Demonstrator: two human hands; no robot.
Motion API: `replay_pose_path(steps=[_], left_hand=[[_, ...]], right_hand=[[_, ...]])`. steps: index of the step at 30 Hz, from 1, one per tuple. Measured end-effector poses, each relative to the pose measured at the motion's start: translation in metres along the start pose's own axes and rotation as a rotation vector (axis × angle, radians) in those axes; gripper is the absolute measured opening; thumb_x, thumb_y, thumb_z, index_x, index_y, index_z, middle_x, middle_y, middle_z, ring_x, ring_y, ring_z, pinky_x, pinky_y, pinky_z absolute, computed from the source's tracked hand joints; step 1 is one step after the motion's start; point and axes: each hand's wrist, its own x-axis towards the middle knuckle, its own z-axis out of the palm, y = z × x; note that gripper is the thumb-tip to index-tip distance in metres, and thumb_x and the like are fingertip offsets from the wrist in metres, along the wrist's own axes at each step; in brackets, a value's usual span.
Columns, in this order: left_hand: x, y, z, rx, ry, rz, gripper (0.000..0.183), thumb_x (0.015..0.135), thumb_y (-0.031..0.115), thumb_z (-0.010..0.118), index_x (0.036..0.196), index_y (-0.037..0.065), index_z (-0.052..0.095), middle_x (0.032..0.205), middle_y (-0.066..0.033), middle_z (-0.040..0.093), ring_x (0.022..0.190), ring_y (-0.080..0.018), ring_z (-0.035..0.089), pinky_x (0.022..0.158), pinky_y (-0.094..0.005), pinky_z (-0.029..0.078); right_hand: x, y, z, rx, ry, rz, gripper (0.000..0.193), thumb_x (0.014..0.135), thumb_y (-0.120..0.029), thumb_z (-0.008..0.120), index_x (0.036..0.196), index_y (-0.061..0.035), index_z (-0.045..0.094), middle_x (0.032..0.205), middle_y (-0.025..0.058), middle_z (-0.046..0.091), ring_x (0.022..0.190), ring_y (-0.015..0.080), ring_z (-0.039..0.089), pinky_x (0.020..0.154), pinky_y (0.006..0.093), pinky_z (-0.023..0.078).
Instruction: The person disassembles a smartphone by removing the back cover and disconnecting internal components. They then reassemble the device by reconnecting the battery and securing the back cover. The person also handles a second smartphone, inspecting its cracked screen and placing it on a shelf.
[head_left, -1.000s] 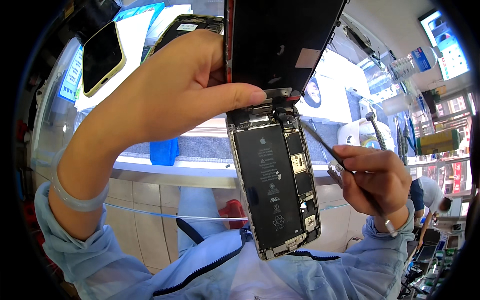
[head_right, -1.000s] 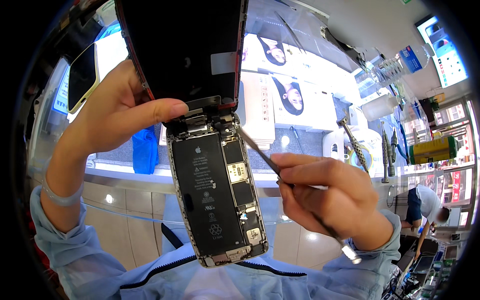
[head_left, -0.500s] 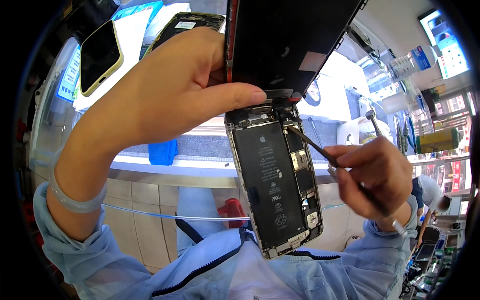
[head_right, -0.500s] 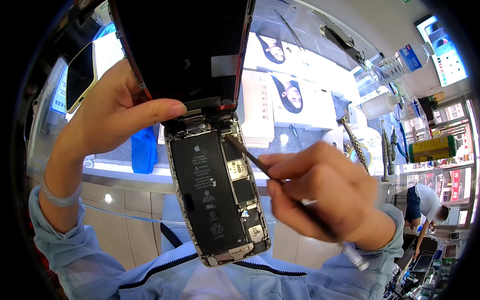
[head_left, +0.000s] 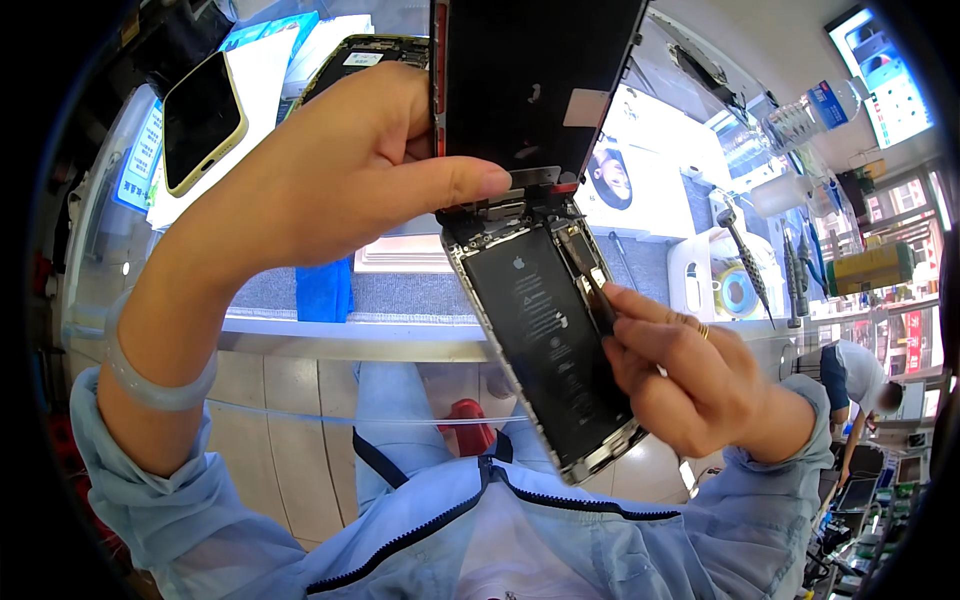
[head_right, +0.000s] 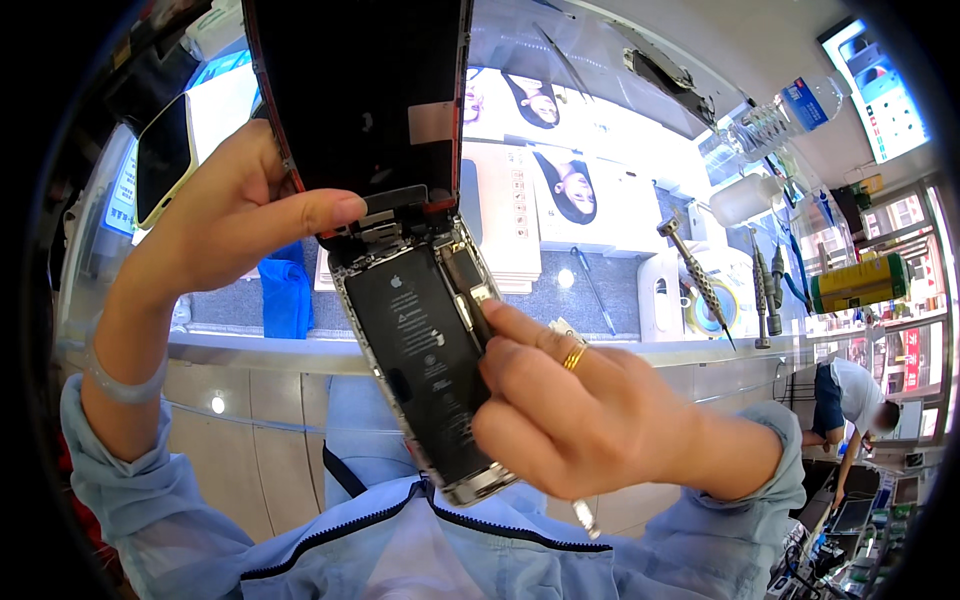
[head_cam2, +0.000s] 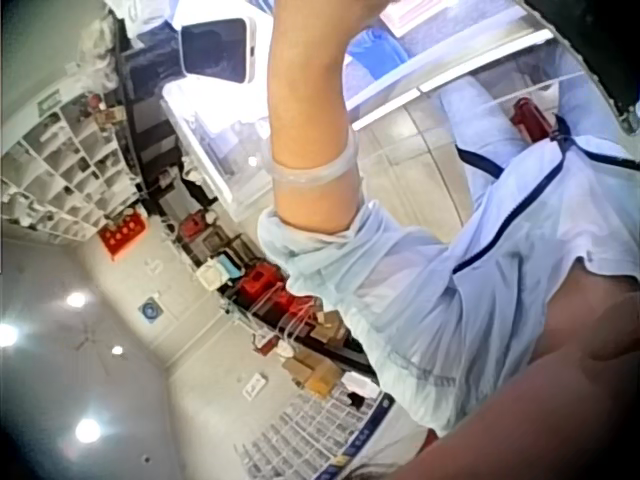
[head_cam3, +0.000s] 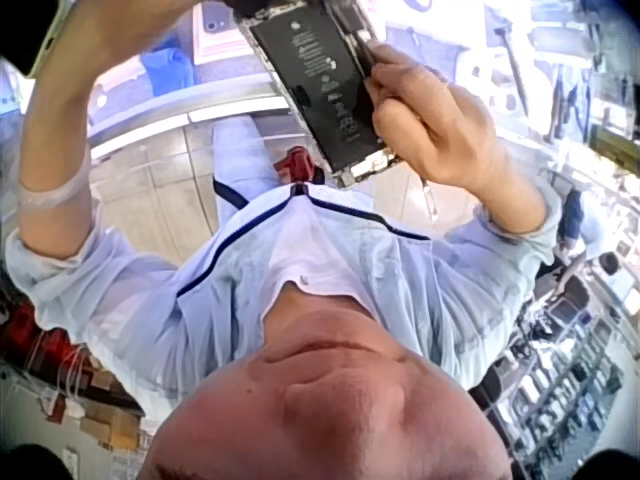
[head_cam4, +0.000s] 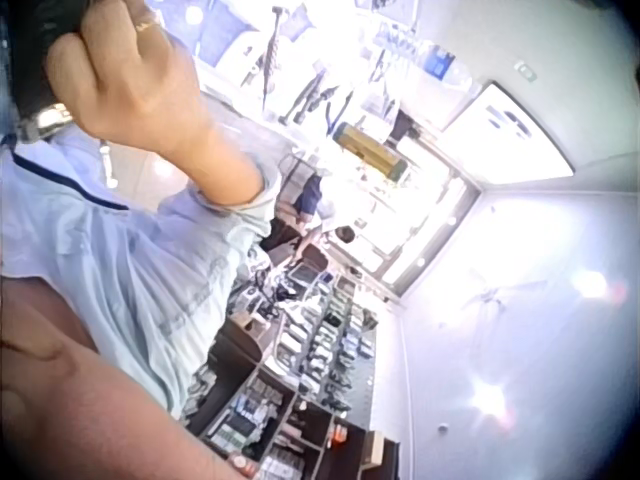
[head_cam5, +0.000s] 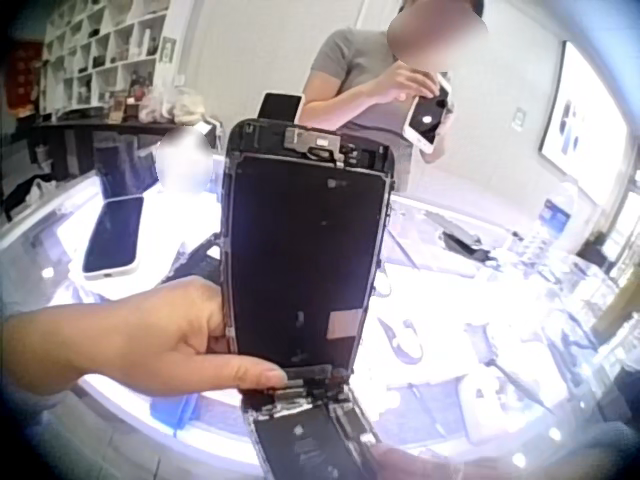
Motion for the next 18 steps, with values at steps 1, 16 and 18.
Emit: replay_pose_path(steps=[1, 16, 18], left_hand=[[-0.001, 0.002, 0.0, 0.0, 0.004, -0.01, 0.024, 0.082, 0.023, 0.067, 0.089, 0.003, 0.056, 0.068, -0.0003, 0.053, 0.058, -0.006, 0.049, 0.05, -0.0189, 0.038], [-0.003, -0.005, 0.0, 0.006, 0.014, -0.044, 0.02, 0.084, 0.017, 0.065, 0.094, 0.001, 0.057, 0.078, -0.0034, 0.059, 0.068, -0.0079, 0.056, 0.059, -0.0213, 0.046], [-0.002, -0.004, 0.001, 0.015, 0.022, -0.05, 0.02, 0.085, 0.017, 0.064, 0.094, 0.002, 0.057, 0.078, -0.0035, 0.059, 0.068, -0.0079, 0.056, 0.059, -0.0212, 0.046]], right_hand=[[-0.001, 0.005, -0.002, -0.012, -0.025, -0.015, 0.029, 0.07, 0.011, 0.066, 0.058, -0.0008, 0.042, 0.078, 0.0168, 0.059, 0.075, 0.0315, 0.069, 0.045, 0.0248, 0.052], [0.002, 0.021, -0.009, 0.194, 0.006, 0.093, 0.02, 0.065, 0.011, 0.064, 0.066, 0.0003, 0.047, 0.08, 0.0179, 0.062, 0.082, 0.0331, 0.067, 0.063, 0.0329, 0.058], [-0.002, 0.021, -0.016, 0.259, 0.073, 0.209, 0.022, 0.066, 0.016, 0.065, 0.072, 0.0019, 0.049, 0.081, 0.021, 0.063, 0.077, 0.0312, 0.067, 0.066, 0.0353, 0.059]])
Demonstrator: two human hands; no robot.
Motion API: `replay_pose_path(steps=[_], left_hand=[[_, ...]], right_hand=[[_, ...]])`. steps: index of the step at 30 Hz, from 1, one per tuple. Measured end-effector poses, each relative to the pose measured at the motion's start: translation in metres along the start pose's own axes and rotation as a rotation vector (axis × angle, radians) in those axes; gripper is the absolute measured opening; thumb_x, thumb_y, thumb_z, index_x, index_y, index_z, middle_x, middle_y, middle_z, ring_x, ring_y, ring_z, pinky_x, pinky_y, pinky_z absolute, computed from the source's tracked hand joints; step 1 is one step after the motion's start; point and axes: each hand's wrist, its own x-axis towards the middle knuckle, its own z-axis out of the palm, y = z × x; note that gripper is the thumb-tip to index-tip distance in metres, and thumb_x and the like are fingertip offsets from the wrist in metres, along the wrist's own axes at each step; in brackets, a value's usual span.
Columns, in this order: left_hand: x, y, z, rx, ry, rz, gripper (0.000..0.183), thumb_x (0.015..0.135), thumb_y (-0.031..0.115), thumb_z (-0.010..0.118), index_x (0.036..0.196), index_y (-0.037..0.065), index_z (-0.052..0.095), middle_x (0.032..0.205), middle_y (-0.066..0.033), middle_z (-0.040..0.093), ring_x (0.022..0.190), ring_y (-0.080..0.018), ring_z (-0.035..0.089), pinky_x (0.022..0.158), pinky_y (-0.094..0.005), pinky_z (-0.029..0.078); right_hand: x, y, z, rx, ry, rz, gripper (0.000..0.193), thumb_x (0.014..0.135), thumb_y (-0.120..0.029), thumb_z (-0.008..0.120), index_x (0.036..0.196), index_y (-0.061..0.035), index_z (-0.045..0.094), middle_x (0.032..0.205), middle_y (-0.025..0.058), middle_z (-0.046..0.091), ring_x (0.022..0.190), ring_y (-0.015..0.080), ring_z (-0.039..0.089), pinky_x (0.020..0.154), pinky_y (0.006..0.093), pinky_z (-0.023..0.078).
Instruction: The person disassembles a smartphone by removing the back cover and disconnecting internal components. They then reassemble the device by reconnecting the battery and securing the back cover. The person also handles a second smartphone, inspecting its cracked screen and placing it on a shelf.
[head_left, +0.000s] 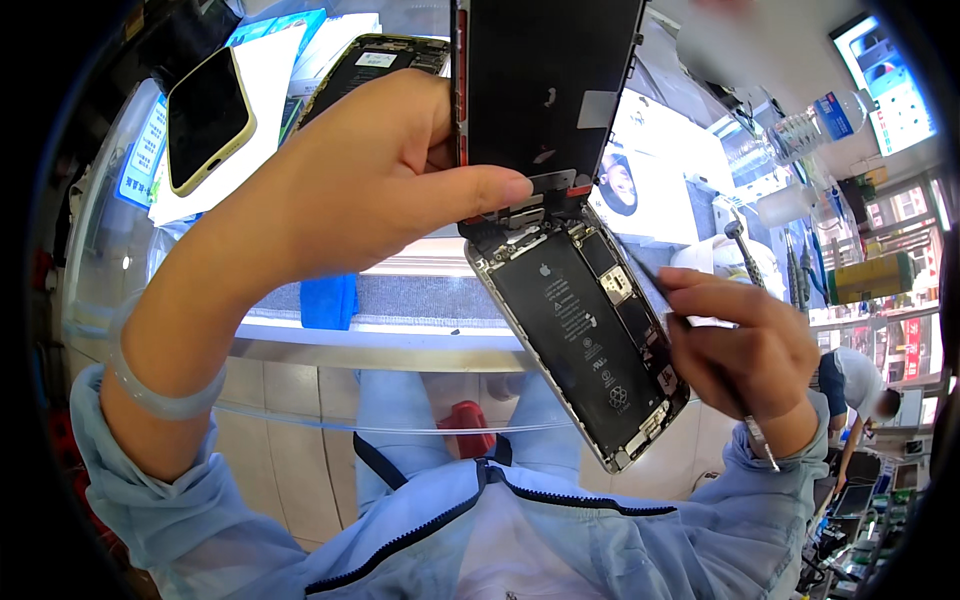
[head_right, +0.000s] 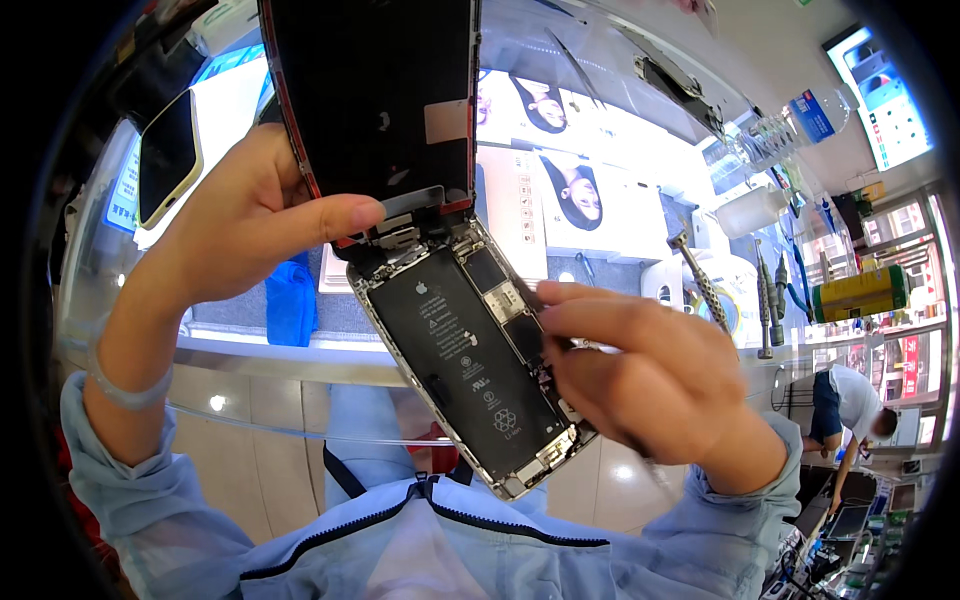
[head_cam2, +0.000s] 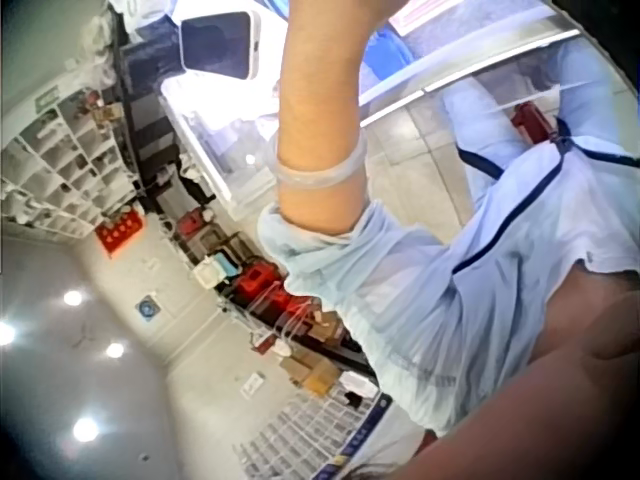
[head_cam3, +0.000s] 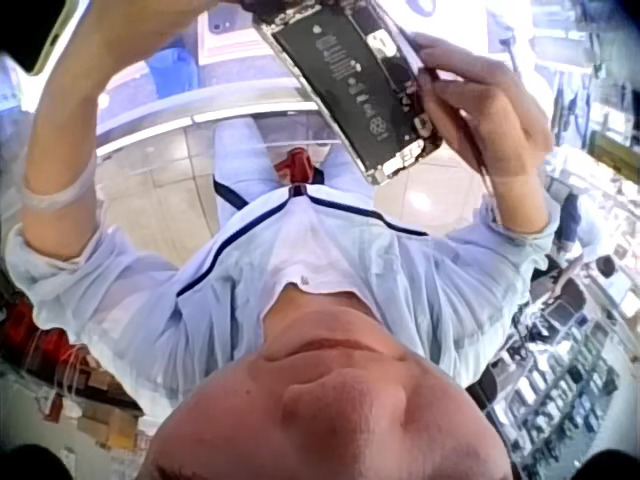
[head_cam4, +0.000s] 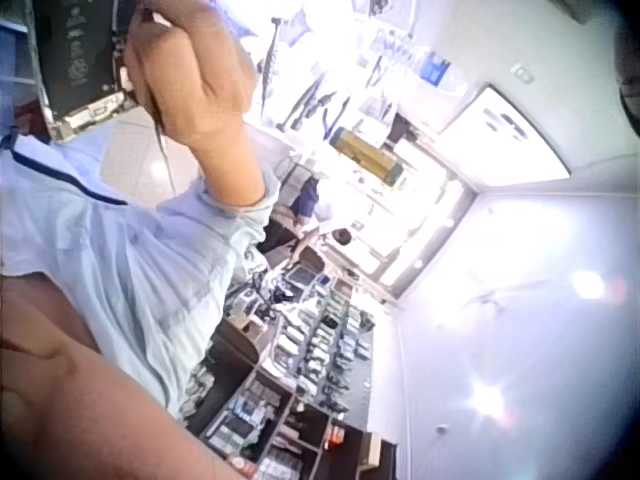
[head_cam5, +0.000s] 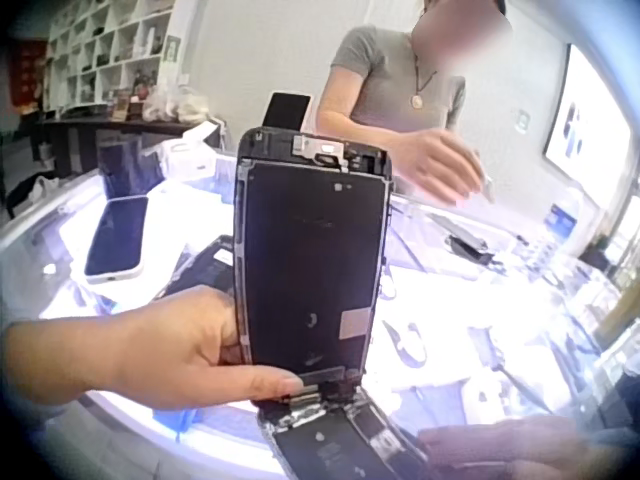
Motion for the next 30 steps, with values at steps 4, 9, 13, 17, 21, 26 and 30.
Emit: replay_pose_path(steps=[4, 9, 13, 17, 21, 26, 30], left_hand=[[0.0, -0.001, 0.003, -0.096, 0.016, 0.031, 0.018, 0.085, 0.017, 0.064, 0.093, 0.002, 0.057, 0.078, -0.0036, 0.06, 0.067, -0.0077, 0.057, 0.058, -0.0206, 0.046], [0.001, -0.004, 0.004, -0.191, 0.033, 0.042, 0.017, 0.086, 0.016, 0.063, 0.092, 0.002, 0.056, 0.078, -0.0034, 0.06, 0.066, -0.0073, 0.057, 0.057, -0.0202, 0.047], [0.001, -0.006, 0.003, -0.139, 0.028, 0.033, 0.017, 0.086, 0.015, 0.063, 0.094, 0.002, 0.055, 0.078, -0.0035, 0.06, 0.068, -0.0073, 0.058, 0.057, -0.0201, 0.047], [0.002, -0.006, 0.006, -0.146, 0.05, 0.093, 0.017, 0.086, 0.014, 0.062, 0.094, 0.002, 0.055, 0.079, -0.0037, 0.06, 0.069, -0.0078, 0.058, 0.059, -0.0203, 0.047], [0.001, -0.005, 0.006, -0.102, 0.036, 0.074, 0.016, 0.087, 0.015, 0.061, 0.093, 0.002, 0.056, 0.08, -0.0039, 0.06, 0.069, -0.0081, 0.057, 0.06, -0.0213, 0.047], [0.001, -0.004, 0.002, -0.045, -0.025, 0.029, 0.018, 0.087, 0.018, 0.06, 0.093, 0.001, 0.057, 0.079, -0.0036, 0.06, 0.069, -0.0079, 0.056, 0.06, -0.0216, 0.046], [0.005, -0.001, 0.001, -0.051, -0.036, 0.005, 0.02, 0.086, 0.02, 0.062, 0.09, 0.001, 0.058, 0.078, -0.0034, 0.059, 0.068, -0.0077, 0.055, 0.06, -0.0212, 0.046]], right_hand=[[-0.001, 0.002, -0.001, 0.078, 0.073, 0.171, 0.019, 0.068, 0.01, 0.07, 0.071, 0.0008, 0.053, 0.079, 0.016, 0.064, 0.077, 0.0261, 0.068, 0.062, 0.0293, 0.057], [0.001, 0.009, 0.004, 0.14, 0.066, 0.216, 0.02, 0.067, 0.01, 0.07, 0.07, -0.0002, 0.053, 0.077, 0.0145, 0.065, 0.072, 0.0221, 0.067, 0.062, 0.0279, 0.054], [0.001, 0.014, 0.0, 0.204, 0.014, 0.184, 0.017, 0.072, 0.011, 0.065, 0.07, 0.0016, 0.051, 0.077, 0.0178, 0.061, 0.07, 0.0243, 0.067, 0.06, 0.0283, 0.053], [0.007, 0.007, -0.001, 0.156, 0.029, 0.263, 0.018, 0.068, 0.008, 0.068, 0.065, -0.0009, 0.052, 0.072, 0.014, 0.063, 0.062, 0.021, 0.064, 0.053, 0.0264, 0.048], [0.02, 0.007, -0.008, 0.129, -0.038, 0.282, 0.019, 0.065, 0.006, 0.069, 0.063, -0.0024, 0.053, 0.068, 0.0123, 0.063, 0.058, 0.0205, 0.062, 0.05, 0.0257, 0.046], [0.013, 0.007, 0.007, 0.042, -0.007, 0.103, 0.02, 0.066, 0.007, 0.067, 0.063, -0.0018, 0.049, 0.07, 0.0131, 0.059, 0.058, 0.0227, 0.063, 0.047, 0.0278, 0.049], [-0.004, 0.013, 0.026, -0.179, 0.072, -0.153, 0.026, 0.066, 0.01, 0.066, 0.059, -0.0008, 0.044, 0.076, 0.0137, 0.057, 0.069, 0.0267, 0.067, 0.046, 0.0249, 0.052]])
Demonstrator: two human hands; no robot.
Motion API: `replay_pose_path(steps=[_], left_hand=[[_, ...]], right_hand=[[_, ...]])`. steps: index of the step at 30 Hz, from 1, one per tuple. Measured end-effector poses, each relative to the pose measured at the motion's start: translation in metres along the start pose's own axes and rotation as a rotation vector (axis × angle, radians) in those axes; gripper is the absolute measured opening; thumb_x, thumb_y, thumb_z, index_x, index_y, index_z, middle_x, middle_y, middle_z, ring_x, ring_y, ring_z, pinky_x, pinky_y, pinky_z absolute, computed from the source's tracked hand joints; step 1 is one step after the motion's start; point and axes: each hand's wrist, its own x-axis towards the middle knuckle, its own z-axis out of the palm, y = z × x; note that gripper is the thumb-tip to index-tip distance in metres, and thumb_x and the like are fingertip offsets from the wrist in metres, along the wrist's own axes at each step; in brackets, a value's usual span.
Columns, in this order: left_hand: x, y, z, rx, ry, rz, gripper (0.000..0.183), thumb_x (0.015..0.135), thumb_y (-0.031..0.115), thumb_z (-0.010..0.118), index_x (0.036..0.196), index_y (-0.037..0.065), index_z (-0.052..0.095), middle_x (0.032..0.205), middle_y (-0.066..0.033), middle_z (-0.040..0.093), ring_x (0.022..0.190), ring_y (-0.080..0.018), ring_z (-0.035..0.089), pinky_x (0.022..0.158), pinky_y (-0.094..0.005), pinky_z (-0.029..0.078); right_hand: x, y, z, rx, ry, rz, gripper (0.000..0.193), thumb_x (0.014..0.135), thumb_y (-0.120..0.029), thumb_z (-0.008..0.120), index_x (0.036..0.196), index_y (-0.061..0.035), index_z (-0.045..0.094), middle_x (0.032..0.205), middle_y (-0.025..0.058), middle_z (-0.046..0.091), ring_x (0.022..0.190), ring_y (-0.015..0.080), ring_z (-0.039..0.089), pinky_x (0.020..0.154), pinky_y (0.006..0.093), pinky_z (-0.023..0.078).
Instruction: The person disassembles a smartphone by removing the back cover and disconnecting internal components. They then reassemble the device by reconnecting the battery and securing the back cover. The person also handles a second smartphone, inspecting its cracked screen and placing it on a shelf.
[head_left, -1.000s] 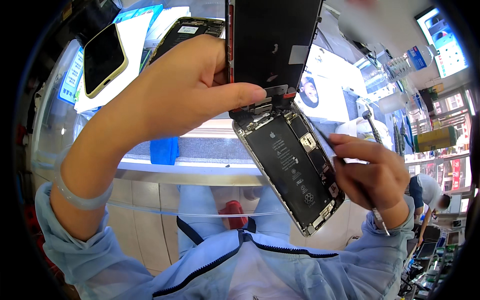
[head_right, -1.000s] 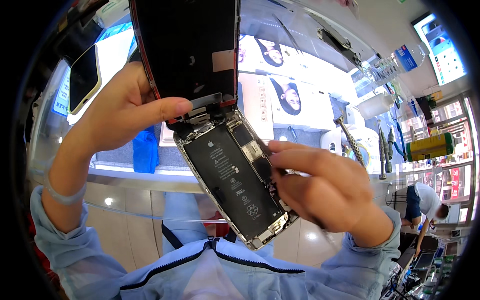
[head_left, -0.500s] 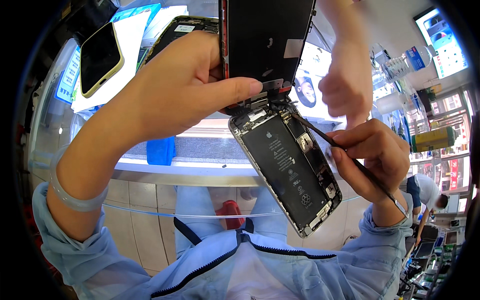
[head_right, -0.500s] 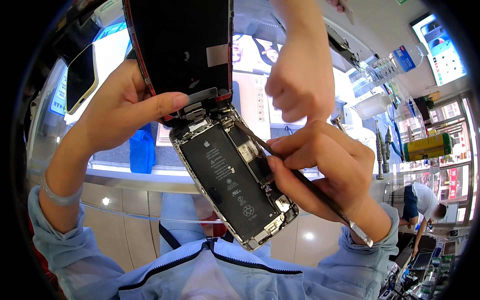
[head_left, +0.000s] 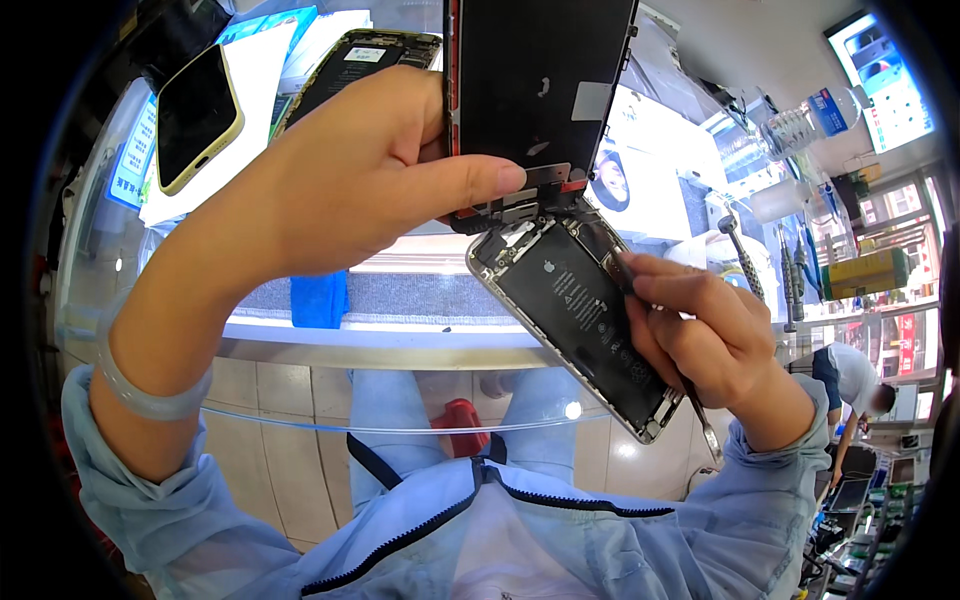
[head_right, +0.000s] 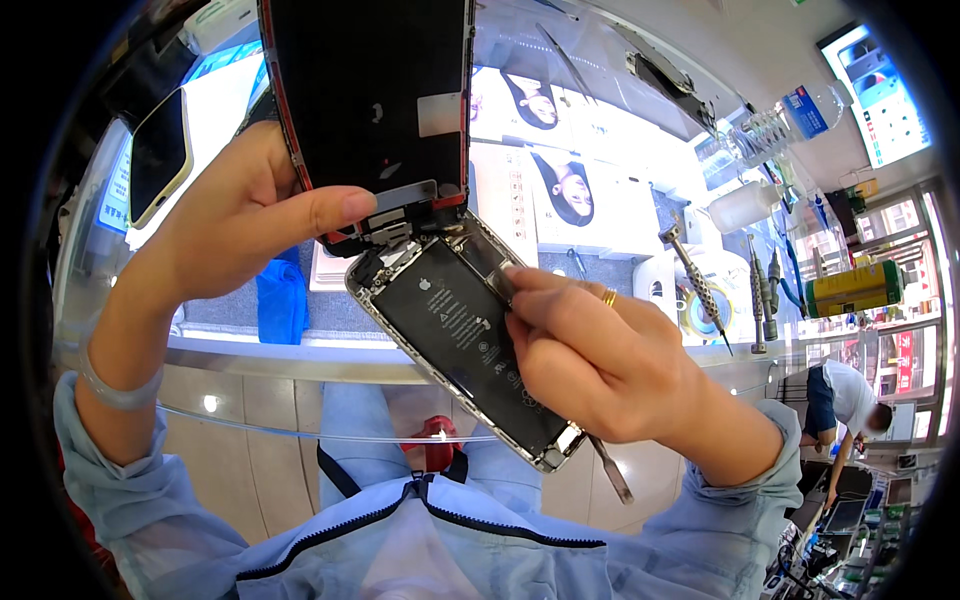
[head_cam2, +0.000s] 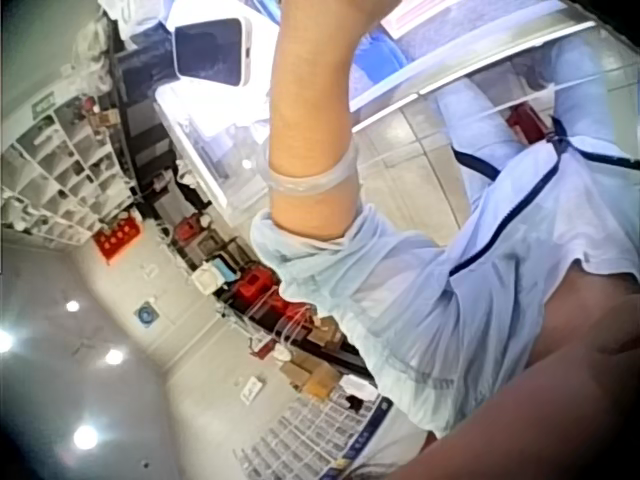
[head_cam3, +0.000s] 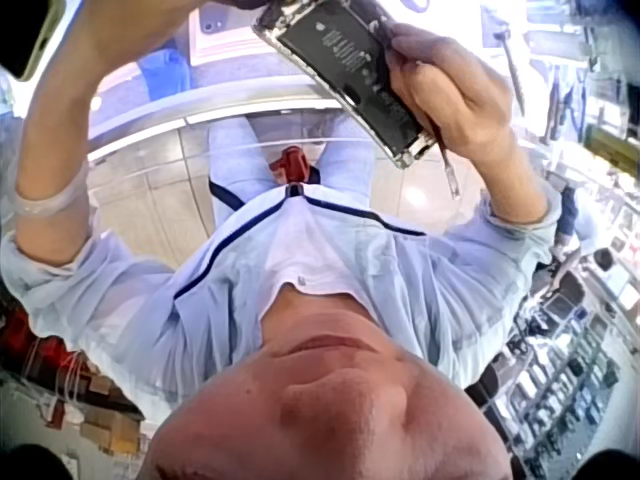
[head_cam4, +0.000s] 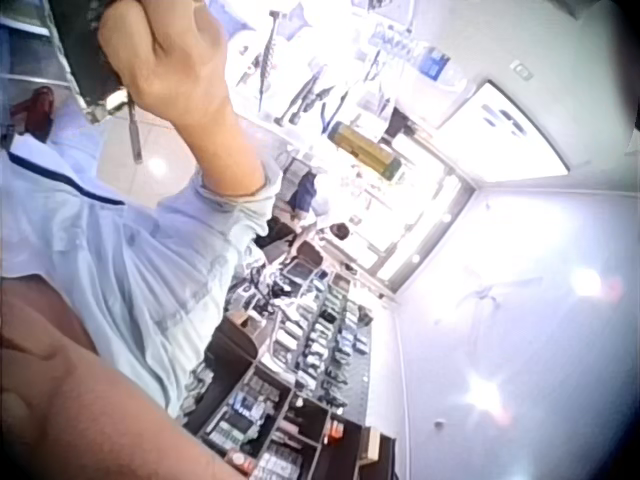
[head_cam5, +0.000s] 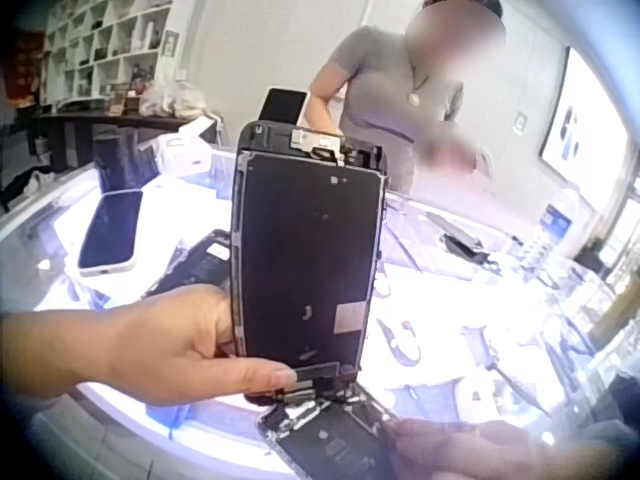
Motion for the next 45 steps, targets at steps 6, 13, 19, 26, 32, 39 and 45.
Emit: replay_pose_path(steps=[6, 13, 19, 26, 32, 39, 45], left_hand=[[-0.003, -0.001, 0.002, -0.087, 0.039, 0.052, 0.021, 0.086, 0.022, 0.062, 0.09, 0.002, 0.058, 0.076, -0.0029, 0.059, 0.067, -0.0079, 0.056, 0.059, -0.0209, 0.046], [-0.002, -0.001, 0.001, -0.194, 0.135, -0.001, 0.029, 0.087, 0.024, 0.061, 0.098, -0.003, 0.059, 0.084, -0.0105, 0.065, 0.071, -0.0121, 0.064, 0.062, -0.023, 0.054], [0.001, -0.007, 0.001, -0.143, 0.182, 0.038, 0.029, 0.087, 0.022, 0.061, 0.102, -0.004, 0.059, 0.085, -0.012, 0.066, 0.075, -0.0151, 0.065, 0.067, -0.0255, 0.056], [-0.004, 0.002, 0.002, 0.182, 0.209, -0.012, 0.023, 0.087, 0.015, 0.061, 0.099, -0.004, 0.06, 0.084, -0.0123, 0.066, 0.074, -0.0134, 0.064, 0.066, -0.0239, 0.051], [-0.002, -0.004, 0.004, 0.191, 0.321, 0.163, 0.02, 0.083, 0.018, 0.063, 0.078, -0.001, 0.064, 0.058, -0.0055, 0.054, 0.053, -0.0132, 0.046, 0.052, -0.0284, 0.037], [0.0, 0.005, 0.008, 0.367, 0.352, 0.196, 0.015, 0.083, 0.016, 0.062, 0.083, 0.002, 0.065, 0.065, -0.0106, 0.061, 0.055, -0.0221, 0.054, 0.054, -0.0331, 0.041], [-0.009, 0.012, 0.016, 1.033, 0.437, 0.618, 0.027, 0.072, 0.001, 0.061, 0.098, 0.011, 0.062, 0.075, -0.0095, 0.065, 0.07, -0.0296, 0.063, 0.064, -0.0377, 0.051]], right_hand=[[-0.002, 0.0, 0.0, -0.072, 0.074, -0.04, 0.026, 0.064, 0.011, 0.068, 0.059, -0.0013, 0.045, 0.072, 0.013, 0.057, 0.064, 0.0258, 0.067, 0.047, 0.0257, 0.053], [0.006, 0.006, -0.014, 0.333, 0.035, 0.322, 0.021, 0.067, 0.009, 0.069, 0.065, -0.0017, 0.051, 0.074, 0.0147, 0.062, 0.067, 0.0223, 0.067, 0.053, 0.0247, 0.051], [0.004, 0.009, -0.017, 0.322, 0.04, 0.38, 0.018, 0.066, 0.01, 0.068, 0.069, -0.0015, 0.054, 0.079, 0.0139, 0.064, 0.065, 0.0192, 0.063, 0.057, 0.025, 0.049], [-0.022, 0.021, -0.044, -0.012, -0.168, 0.315, 0.019, 0.064, 0.01, 0.065, 0.076, -0.0018, 0.057, 0.09, 0.0133, 0.065, 0.072, 0.0227, 0.064, 0.059, 0.0265, 0.05], [-0.055, 0.031, -0.058, -0.086, -0.377, 0.329, 0.014, 0.071, 0.004, 0.062, 0.082, -0.0035, 0.058, 0.099, 0.0092, 0.064, 0.088, 0.0271, 0.065, 0.073, 0.0339, 0.054], [-0.058, 0.039, -0.066, -0.157, -0.304, 0.297, 0.017, 0.073, 0.003, 0.061, 0.087, -0.0048, 0.059, 0.098, 0.009, 0.065, 0.088, 0.0276, 0.065, 0.074, 0.0343, 0.054], [0.003, -0.02, -0.062, 0.345, 0.246, 0.487, 0.045, 0.068, 0.007, 0.069, 0.111, -0.0036, 0.059, 0.111, 0.0114, 0.061, 0.091, 0.0269, 0.065, 0.079, 0.0303, 0.055]])
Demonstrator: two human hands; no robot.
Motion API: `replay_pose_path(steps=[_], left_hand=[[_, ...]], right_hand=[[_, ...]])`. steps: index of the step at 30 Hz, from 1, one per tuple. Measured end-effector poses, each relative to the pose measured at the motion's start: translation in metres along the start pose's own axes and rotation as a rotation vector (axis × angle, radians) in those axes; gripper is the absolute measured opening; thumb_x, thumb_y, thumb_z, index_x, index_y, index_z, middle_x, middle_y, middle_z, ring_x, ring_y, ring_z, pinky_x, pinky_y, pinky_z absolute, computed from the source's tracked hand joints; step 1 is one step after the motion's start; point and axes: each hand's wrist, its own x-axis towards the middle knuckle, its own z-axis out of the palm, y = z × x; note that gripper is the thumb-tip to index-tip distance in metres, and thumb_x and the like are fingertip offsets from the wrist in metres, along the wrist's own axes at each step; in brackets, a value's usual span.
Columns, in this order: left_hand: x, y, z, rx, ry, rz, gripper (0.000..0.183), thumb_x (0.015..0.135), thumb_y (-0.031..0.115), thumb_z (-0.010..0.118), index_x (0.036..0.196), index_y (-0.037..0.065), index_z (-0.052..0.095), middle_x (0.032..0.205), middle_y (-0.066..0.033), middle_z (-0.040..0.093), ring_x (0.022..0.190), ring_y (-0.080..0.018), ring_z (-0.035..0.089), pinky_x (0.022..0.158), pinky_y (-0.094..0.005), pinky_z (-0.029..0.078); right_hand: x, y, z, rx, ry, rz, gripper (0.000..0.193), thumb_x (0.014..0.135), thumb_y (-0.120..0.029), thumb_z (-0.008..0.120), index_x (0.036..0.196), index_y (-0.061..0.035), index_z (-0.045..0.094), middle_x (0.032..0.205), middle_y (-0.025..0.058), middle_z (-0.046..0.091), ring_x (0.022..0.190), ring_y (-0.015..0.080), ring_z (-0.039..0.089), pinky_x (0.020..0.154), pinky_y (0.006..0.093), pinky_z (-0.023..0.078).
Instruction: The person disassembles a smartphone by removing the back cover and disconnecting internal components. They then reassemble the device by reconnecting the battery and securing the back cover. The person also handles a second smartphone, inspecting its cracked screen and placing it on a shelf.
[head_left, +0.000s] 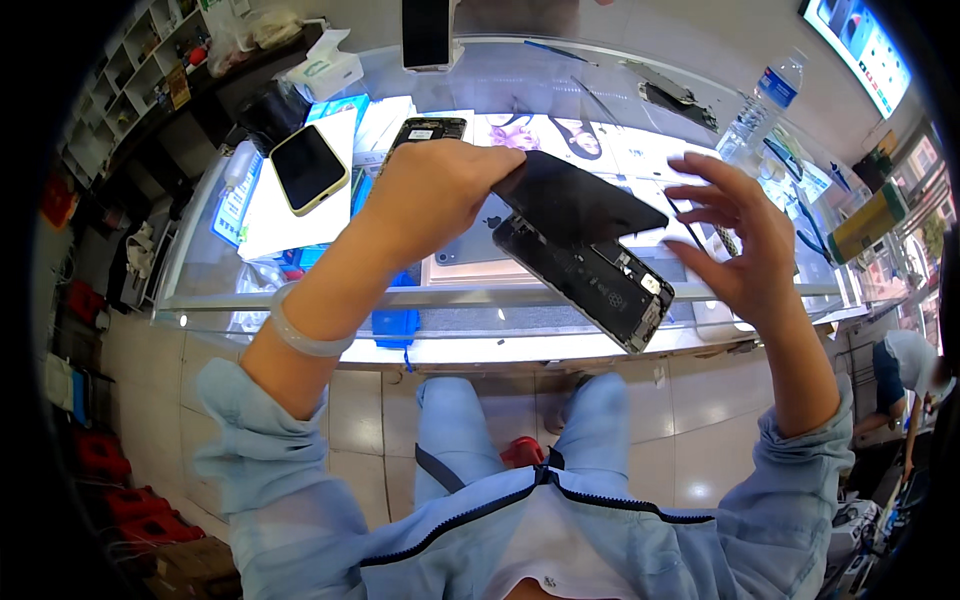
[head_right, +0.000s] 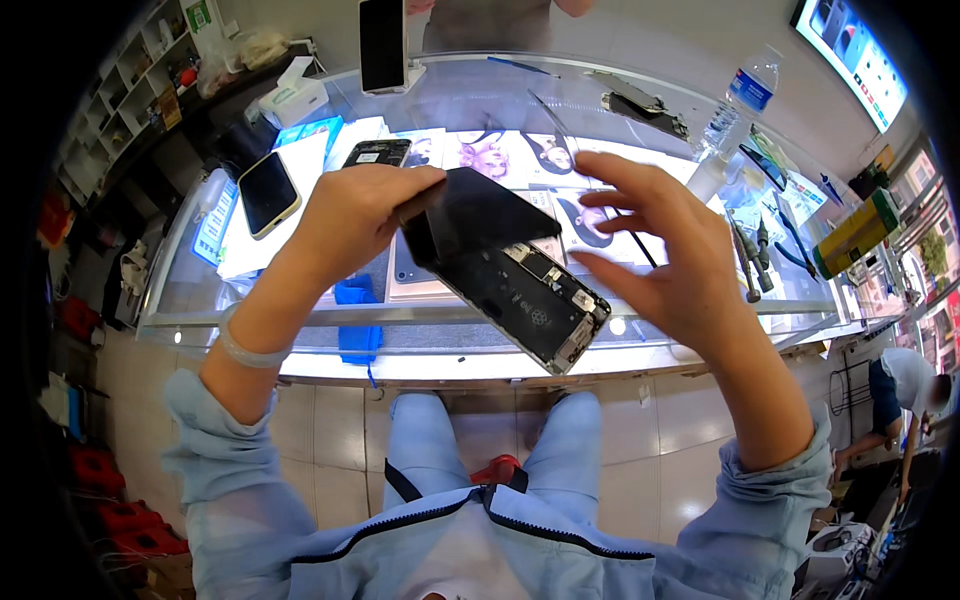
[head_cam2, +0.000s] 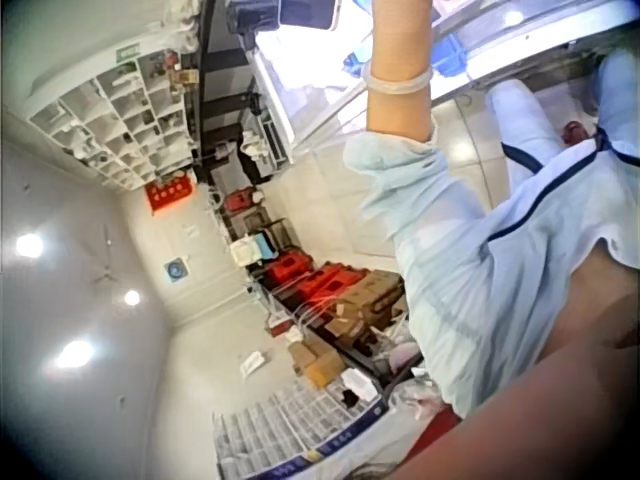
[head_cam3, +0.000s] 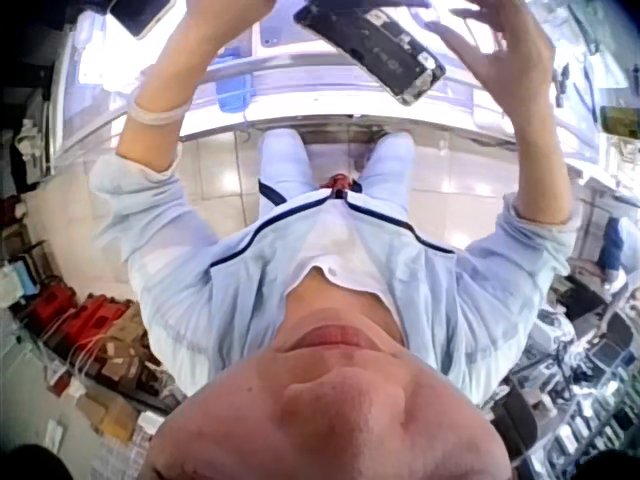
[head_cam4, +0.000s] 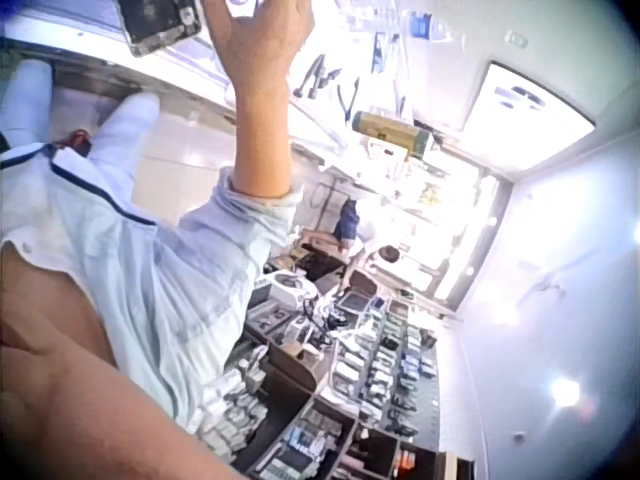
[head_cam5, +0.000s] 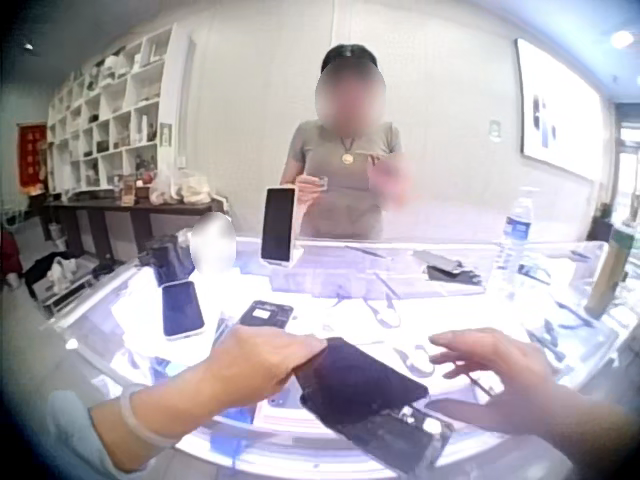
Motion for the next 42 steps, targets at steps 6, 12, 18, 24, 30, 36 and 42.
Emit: replay_pose_path(steps=[6, 12, 18, 24, 30, 36, 42], left_hand=[[0.001, 0.036, -0.016, 0.04, -0.102, -0.069, 0.039, 0.071, 0.004, 0.067, 0.108, 0.009, 0.06, 0.091, -0.012, 0.066, 0.082, -0.0292, 0.063, 0.07, -0.0349, 0.051], [-0.005, 0.078, -0.017, -0.147, 0.312, -0.261, 0.068, 0.066, 0.018, 0.077, 0.123, -0.001, 0.046, 0.118, -0.0201, 0.053, 0.106, -0.0376, 0.052, 0.092, -0.041, 0.042], [-0.027, 0.123, 0.017, -0.069, -0.083, 0.121, 0.047, 0.067, 0.015, 0.071, 0.11, 0.0, 0.058, 0.112, -0.0175, 0.059, 0.105, -0.0312, 0.057, 0.086, -0.0394, 0.048], [-0.025, 0.115, 0.005, -0.005, -0.102, 0.296, 0.028, 0.07, 0.008, 0.06, 0.096, 0.001, 0.065, 0.099, -0.0109, 0.066, 0.088, -0.0262, 0.065, 0.068, -0.0323, 0.055], [0.033, 0.077, -0.036, 0.023, -0.133, 0.242, 0.013, 0.078, 0.011, 0.061, 0.09, 0.008, 0.065, 0.075, -0.0073, 0.066, 0.064, -0.0198, 0.065, 0.053, -0.0304, 0.05], [0.098, 0.003, 0.015, 0.511, -0.212, 0.148, 0.01, 0.075, 0.005, 0.057, 0.081, 0.008, 0.065, 0.072, -0.0102, 0.063, 0.07, -0.0278, 0.064, 0.06, -0.0385, 0.05], [0.115, -0.059, 0.074, 0.65, -0.371, -0.126, 0.012, 0.074, 0.008, 0.061, 0.081, 0.01, 0.071, 0.083, -0.0074, 0.068, 0.083, -0.0255, 0.066, 0.067, -0.0351, 0.053]], right_hand=[[-0.001, -0.02, -0.001, -0.43, -0.095, -0.419, 0.03, 0.067, 0.003, 0.068, 0.096, -0.0039, 0.063, 0.093, 0.0126, 0.065, 0.078, 0.0274, 0.066, 0.063, 0.0314, 0.053], [-0.028, -0.003, -0.035, -0.255, 0.192, -0.004, 0.016, 0.08, 0.006, 0.063, 0.096, 0.0025, 0.063, 0.083, 0.0084, 0.067, 0.075, 0.0132, 0.066, 0.065, 0.0237, 0.053], [-0.055, 0.012, -0.057, 0.11, 0.292, 0.275, 0.015, 0.085, 0.003, 0.059, 0.099, 0.0073, 0.06, 0.084, 0.0076, 0.064, 0.077, 0.0104, 0.063, 0.071, 0.0222, 0.052], [-0.101, 0.018, -0.078, 0.16, 0.449, 0.318, 0.019, 0.086, -0.001, 0.059, 0.104, 0.0048, 0.059, 0.087, 0.0096, 0.066, 0.075, 0.0131, 0.065, 0.067, 0.0245, 0.055], [-0.124, 0.028, -0.101, 0.373, 0.619, 0.363, 0.017, 0.087, -0.005, 0.059, 0.102, 0.0031, 0.059, 0.086, 0.0106, 0.067, 0.072, 0.0157, 0.067, 0.063, 0.0222, 0.055], [-0.108, 0.022, -0.093, 0.379, 0.659, 0.348, 0.018, 0.086, -0.006, 0.061, 0.101, 0.0041, 0.059, 0.084, 0.011, 0.067, 0.067, 0.0145, 0.066, 0.061, 0.023, 0.056], [-0.115, 0.02, -0.086, 0.359, 0.634, 0.328, 0.019, 0.086, -0.007, 0.062, 0.1, 0.0054, 0.058, 0.084, 0.0116, 0.066, 0.067, 0.0158, 0.066, 0.06, 0.0256, 0.056]])
